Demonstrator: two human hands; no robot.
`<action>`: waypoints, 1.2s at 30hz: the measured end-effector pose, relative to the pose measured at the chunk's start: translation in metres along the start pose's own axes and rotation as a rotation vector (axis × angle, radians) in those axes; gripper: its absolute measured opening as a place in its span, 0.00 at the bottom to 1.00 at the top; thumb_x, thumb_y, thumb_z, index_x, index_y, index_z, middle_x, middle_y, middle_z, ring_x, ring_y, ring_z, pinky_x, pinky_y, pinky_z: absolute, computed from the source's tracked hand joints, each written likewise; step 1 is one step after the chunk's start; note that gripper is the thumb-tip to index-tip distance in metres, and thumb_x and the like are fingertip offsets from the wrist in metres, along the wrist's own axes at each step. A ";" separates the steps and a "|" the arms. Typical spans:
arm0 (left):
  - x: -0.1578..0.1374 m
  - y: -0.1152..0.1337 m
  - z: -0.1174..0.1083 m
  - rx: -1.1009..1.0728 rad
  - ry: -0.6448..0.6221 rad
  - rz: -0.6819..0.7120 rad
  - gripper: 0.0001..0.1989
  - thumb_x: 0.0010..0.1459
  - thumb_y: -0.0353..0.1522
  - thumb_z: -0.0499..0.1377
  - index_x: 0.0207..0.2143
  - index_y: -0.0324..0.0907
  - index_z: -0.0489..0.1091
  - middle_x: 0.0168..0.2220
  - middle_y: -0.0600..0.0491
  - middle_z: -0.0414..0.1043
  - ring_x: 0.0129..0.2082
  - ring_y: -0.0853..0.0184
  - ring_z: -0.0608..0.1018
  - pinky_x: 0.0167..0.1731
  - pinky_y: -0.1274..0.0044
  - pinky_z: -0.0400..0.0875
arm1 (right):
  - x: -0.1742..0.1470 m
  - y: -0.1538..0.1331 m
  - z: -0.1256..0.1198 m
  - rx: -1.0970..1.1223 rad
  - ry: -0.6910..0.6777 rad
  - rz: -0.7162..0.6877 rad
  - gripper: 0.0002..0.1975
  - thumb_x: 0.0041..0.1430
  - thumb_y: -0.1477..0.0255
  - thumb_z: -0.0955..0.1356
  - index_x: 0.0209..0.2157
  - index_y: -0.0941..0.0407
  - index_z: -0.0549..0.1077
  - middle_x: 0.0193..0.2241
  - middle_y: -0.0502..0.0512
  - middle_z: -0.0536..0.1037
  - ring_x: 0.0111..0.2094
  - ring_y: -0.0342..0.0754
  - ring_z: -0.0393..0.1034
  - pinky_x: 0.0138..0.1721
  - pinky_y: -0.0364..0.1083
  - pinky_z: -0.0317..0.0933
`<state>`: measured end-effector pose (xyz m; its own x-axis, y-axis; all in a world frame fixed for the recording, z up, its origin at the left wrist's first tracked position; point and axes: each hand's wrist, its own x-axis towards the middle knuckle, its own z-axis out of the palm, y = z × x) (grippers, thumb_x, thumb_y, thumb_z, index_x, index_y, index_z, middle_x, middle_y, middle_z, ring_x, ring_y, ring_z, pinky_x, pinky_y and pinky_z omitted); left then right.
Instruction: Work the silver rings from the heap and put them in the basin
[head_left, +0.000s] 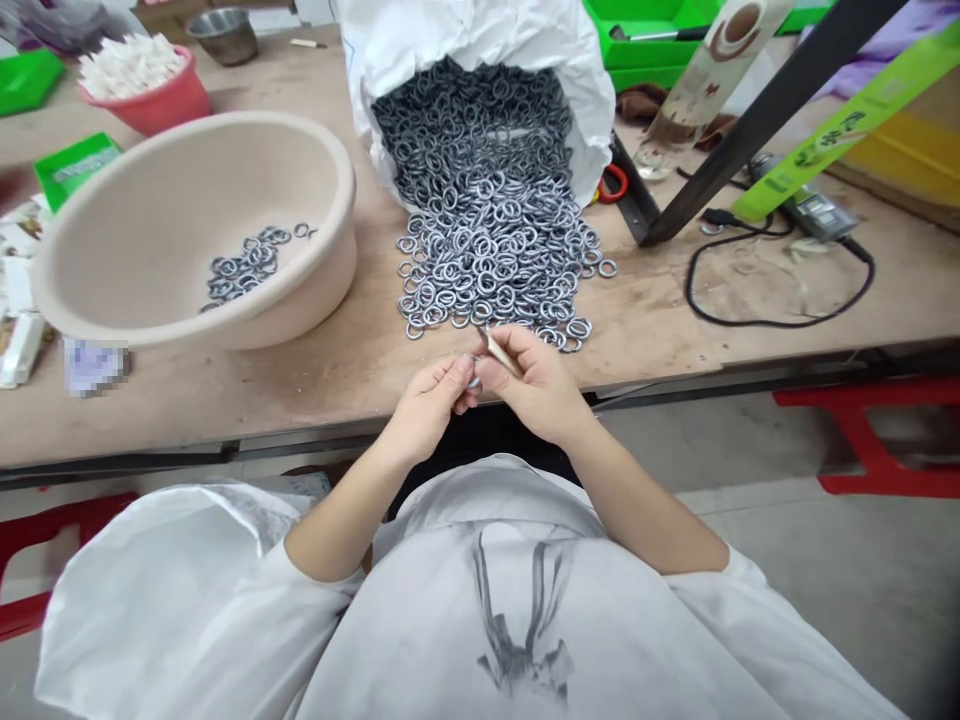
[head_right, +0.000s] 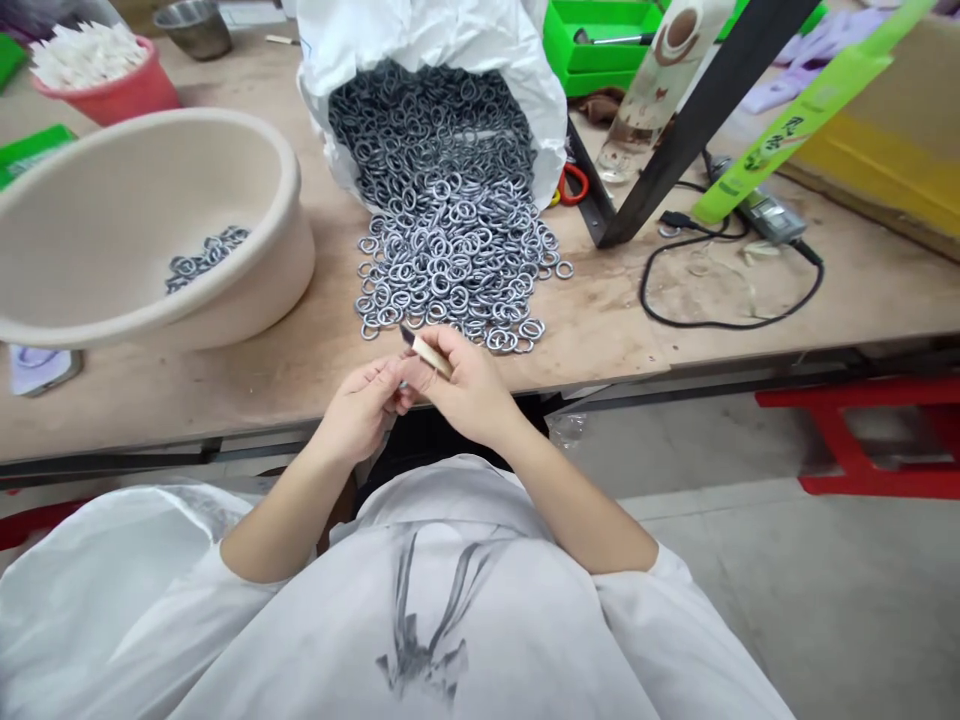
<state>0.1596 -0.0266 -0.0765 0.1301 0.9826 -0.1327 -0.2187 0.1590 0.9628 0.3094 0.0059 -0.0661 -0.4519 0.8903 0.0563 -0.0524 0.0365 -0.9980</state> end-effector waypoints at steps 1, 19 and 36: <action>-0.001 0.000 0.002 -0.051 0.032 -0.020 0.20 0.55 0.47 0.63 0.24 0.40 0.68 0.21 0.56 0.64 0.21 0.73 0.64 0.22 0.81 0.59 | -0.002 0.001 0.001 -0.026 -0.001 -0.006 0.20 0.56 0.52 0.71 0.38 0.53 0.68 0.30 0.48 0.73 0.30 0.45 0.70 0.35 0.46 0.67; -0.009 0.005 0.014 -0.361 0.186 -0.113 0.19 0.51 0.42 0.67 0.22 0.40 0.63 0.18 0.60 0.58 0.18 0.77 0.61 0.20 0.83 0.60 | -0.015 0.003 -0.001 -0.620 0.015 -0.342 0.20 0.68 0.56 0.61 0.29 0.55 0.70 0.26 0.54 0.73 0.30 0.47 0.65 0.35 0.46 0.55; -0.026 0.003 -0.013 -0.294 -0.005 -0.063 0.19 0.57 0.42 0.65 0.22 0.39 0.66 0.21 0.55 0.63 0.21 0.74 0.65 0.25 0.80 0.64 | 0.047 0.012 0.003 -1.016 0.177 -0.047 0.19 0.67 0.54 0.61 0.36 0.54 0.73 0.31 0.54 0.77 0.31 0.50 0.69 0.30 0.45 0.49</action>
<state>0.1424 -0.0506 -0.0731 0.1567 0.9694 -0.1888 -0.4802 0.2418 0.8432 0.2852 0.0470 -0.0756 -0.3265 0.9293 0.1725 0.7480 0.3657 -0.5539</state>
